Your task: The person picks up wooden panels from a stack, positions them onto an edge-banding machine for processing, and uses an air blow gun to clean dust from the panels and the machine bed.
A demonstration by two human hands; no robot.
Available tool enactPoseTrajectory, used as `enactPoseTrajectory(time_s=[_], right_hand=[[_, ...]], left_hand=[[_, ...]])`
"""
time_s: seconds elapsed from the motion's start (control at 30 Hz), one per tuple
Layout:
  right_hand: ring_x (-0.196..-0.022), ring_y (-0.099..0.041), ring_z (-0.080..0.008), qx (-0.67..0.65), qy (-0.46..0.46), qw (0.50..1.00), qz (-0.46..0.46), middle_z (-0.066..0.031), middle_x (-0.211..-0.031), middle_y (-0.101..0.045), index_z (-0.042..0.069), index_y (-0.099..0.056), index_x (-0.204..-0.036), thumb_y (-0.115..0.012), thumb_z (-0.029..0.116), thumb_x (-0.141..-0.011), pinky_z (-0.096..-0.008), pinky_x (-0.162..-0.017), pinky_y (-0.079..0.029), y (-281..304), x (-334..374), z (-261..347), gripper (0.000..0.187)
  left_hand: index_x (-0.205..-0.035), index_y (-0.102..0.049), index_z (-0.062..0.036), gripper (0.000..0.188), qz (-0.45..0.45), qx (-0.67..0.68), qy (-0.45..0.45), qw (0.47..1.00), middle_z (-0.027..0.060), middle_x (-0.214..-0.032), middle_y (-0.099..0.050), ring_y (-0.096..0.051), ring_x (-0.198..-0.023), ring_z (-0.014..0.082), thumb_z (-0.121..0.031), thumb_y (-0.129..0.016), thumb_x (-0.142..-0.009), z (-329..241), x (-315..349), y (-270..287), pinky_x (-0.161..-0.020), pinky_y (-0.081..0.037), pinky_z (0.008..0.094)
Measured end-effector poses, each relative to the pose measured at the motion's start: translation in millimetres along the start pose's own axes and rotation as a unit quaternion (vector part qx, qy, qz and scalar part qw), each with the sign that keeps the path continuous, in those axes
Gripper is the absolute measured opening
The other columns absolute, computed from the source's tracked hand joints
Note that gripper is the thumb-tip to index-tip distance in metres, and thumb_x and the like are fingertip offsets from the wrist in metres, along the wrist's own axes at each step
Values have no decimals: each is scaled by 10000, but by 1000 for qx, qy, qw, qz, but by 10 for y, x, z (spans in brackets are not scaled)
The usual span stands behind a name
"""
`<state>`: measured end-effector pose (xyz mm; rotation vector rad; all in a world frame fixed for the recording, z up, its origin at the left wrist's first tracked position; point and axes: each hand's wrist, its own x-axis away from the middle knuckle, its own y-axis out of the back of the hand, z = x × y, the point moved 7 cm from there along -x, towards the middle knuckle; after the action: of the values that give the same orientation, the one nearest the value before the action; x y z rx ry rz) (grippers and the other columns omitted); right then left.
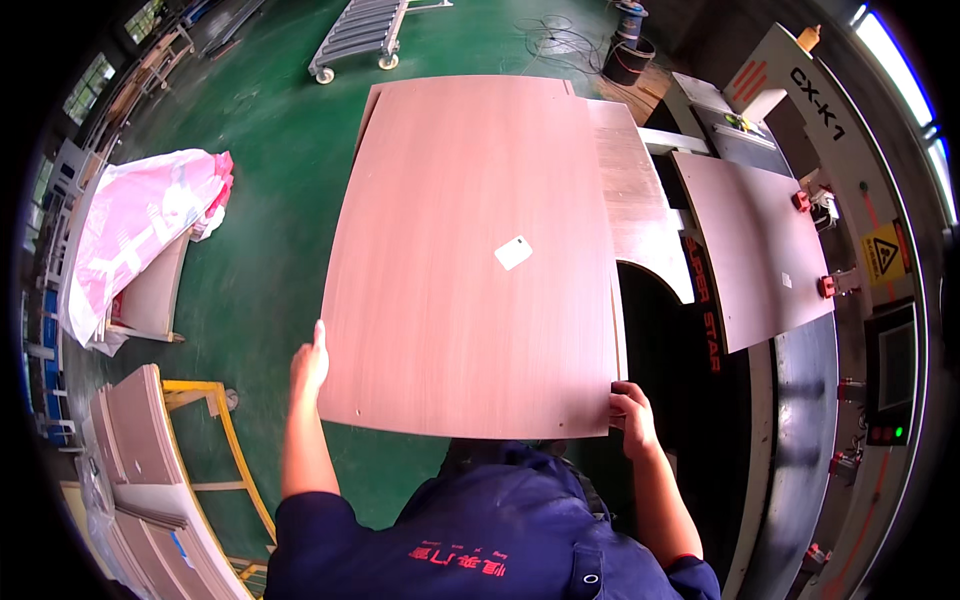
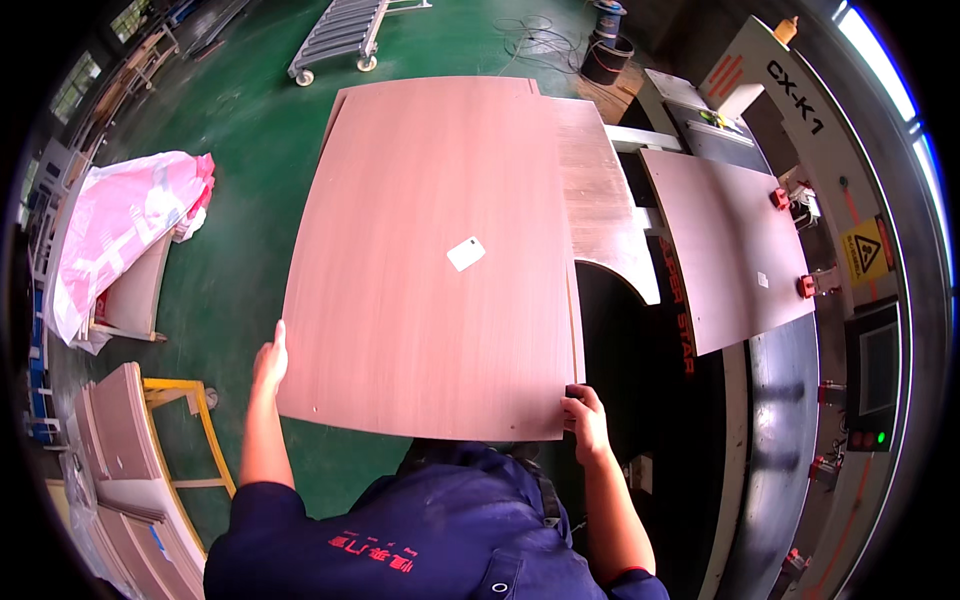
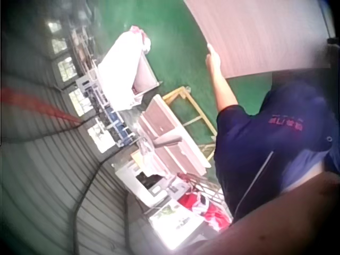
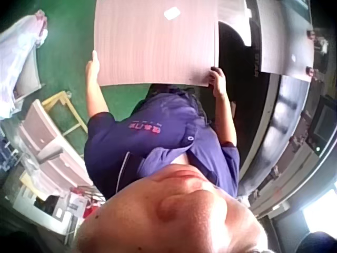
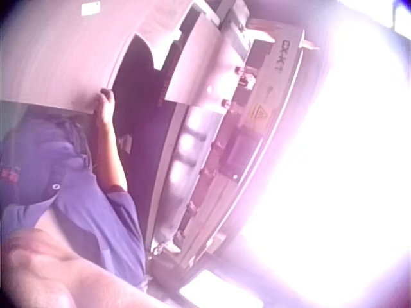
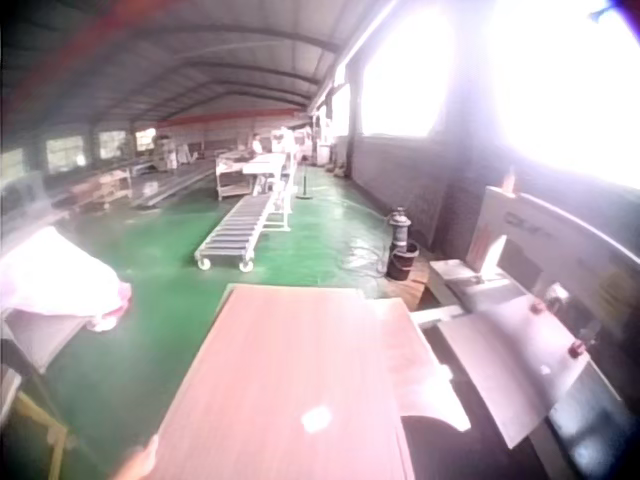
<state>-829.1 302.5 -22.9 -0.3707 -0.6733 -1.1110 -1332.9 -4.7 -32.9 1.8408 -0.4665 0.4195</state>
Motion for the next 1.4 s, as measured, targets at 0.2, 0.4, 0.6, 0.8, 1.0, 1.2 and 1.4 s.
enactPoseTrajectory(time_s=[0.2,0.4,0.6,0.8,1.0,1.2,1.4], right_hand=[[-725,-504,-104,47,-31,998,-33,-39,-798,-556,21,-606,-937,-572,268,-854,-255,-610,-404,2,-74,-65,264],[-894,-646,-312,193,38,958,-209,-188,-903,-681,-39,-647,-1039,-532,475,-838,-370,-849,-457,37,-264,-86,564],[-885,-632,-380,317,13,915,-250,-247,-904,-647,-13,-679,-923,-387,526,-868,-422,-824,-479,165,36,86,615],[-940,-638,-332,169,-58,947,-268,-212,-961,-668,19,-671,-1051,-494,523,-832,-386,-868,-459,418,620,-53,577],[-902,-644,-315,53,-37,916,-395,-220,-926,-671,-16,-676,-1008,-518,482,-816,-379,-818,-456,1016,1189,-528,556],[-857,-639,-342,-29,-67,839,-538,-220,-864,-664,-5,-683,-932,-482,497,-851,-413,-784,-455,1487,1978,-1244,546],[-817,-626,-347,-134,-143,735,-649,-222,-825,-658,-33,-659,-823,-483,483,-846,-429,-755,-439,1689,2898,-2198,546]], left_hand=[[-1149,-572,93,899,38,62,33,997,284,-1227,-530,-475,-1202,391,-686,-207,-885,175,340,-15,-1007,-365,428],[-1172,-579,47,818,-13,144,12,989,249,-1244,-539,-472,-1209,372,-654,-258,-899,121,447,1,-1001,-366,424],[-1268,-482,90,818,18,377,-22,926,166,-1307,-513,-500,-1183,252,-621,-482,-864,-25,732,-121,-1023,-363,374],[-1207,-540,85,805,27,350,-67,934,171,-1230,-568,-550,-1113,261,-637,-480,-857,-444,1145,39,-970,-418,373],[-1211,-531,98,773,112,311,-192,924,181,-1241,-560,-549,-1116,258,-602,-453,-893,-1320,1321,-324,-955,-430,362],[-1223,-526,87,737,249,278,-280,885,164,-1227,-569,-547,-1123,244,-574,-445,-910,-2221,1737,-1099,-964,-423,355],[-1012,-660,61,650,374,168,-359,838,119,-979,-670,-624,-919,204,-544,-437,-928,-2904,2740,-2041,-812,-486,337]])
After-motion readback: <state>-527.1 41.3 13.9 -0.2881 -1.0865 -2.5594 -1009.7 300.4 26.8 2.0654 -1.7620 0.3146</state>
